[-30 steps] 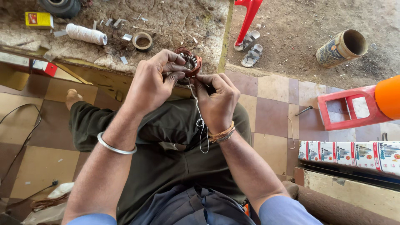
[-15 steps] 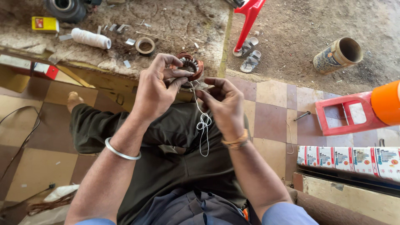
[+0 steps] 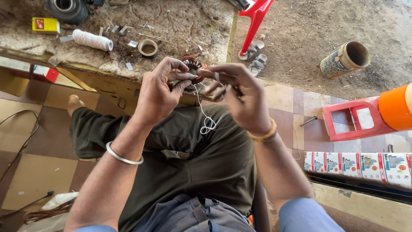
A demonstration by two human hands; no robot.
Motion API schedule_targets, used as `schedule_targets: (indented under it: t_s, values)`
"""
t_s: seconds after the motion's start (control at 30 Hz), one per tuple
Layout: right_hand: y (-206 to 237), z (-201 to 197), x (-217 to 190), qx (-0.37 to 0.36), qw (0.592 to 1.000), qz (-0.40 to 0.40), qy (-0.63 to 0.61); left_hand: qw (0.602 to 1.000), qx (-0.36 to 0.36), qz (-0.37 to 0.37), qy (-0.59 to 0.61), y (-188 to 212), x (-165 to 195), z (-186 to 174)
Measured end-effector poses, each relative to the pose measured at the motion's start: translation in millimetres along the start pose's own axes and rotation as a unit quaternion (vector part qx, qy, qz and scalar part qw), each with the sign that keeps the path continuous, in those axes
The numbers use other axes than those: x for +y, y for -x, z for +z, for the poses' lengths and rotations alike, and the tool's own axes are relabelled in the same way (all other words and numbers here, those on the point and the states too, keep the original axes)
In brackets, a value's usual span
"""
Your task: The person sits at a workbench and binds white thread around the copper windings of a motor stator, looping the thread by hand around the slots and pulling it tight, working around the stator section by section.
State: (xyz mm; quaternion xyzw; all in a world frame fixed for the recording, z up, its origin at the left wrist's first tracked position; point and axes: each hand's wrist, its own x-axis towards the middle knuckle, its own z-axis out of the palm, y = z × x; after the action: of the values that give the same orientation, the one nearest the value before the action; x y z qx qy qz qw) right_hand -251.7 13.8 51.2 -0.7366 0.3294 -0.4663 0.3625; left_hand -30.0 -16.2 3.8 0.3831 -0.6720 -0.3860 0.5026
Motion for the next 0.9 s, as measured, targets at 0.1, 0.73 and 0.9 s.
schedule_targets:
  t_s: [0.1,0.73,0.9]
  values:
    - [-17,9,-7,-0.020,0.968,-0.040,0.248,1.000,0.003,0.005,0.012,0,2,1]
    - [-52,17,-8,-0.103,0.933,-0.031,0.343,1.000,0.007,-0.008,0.016,-1,-5,-3]
    - [-51,26,0,-0.044,0.947,-0.026,0.318,0.999,0.006,0.003,0.038,1,-11,-5]
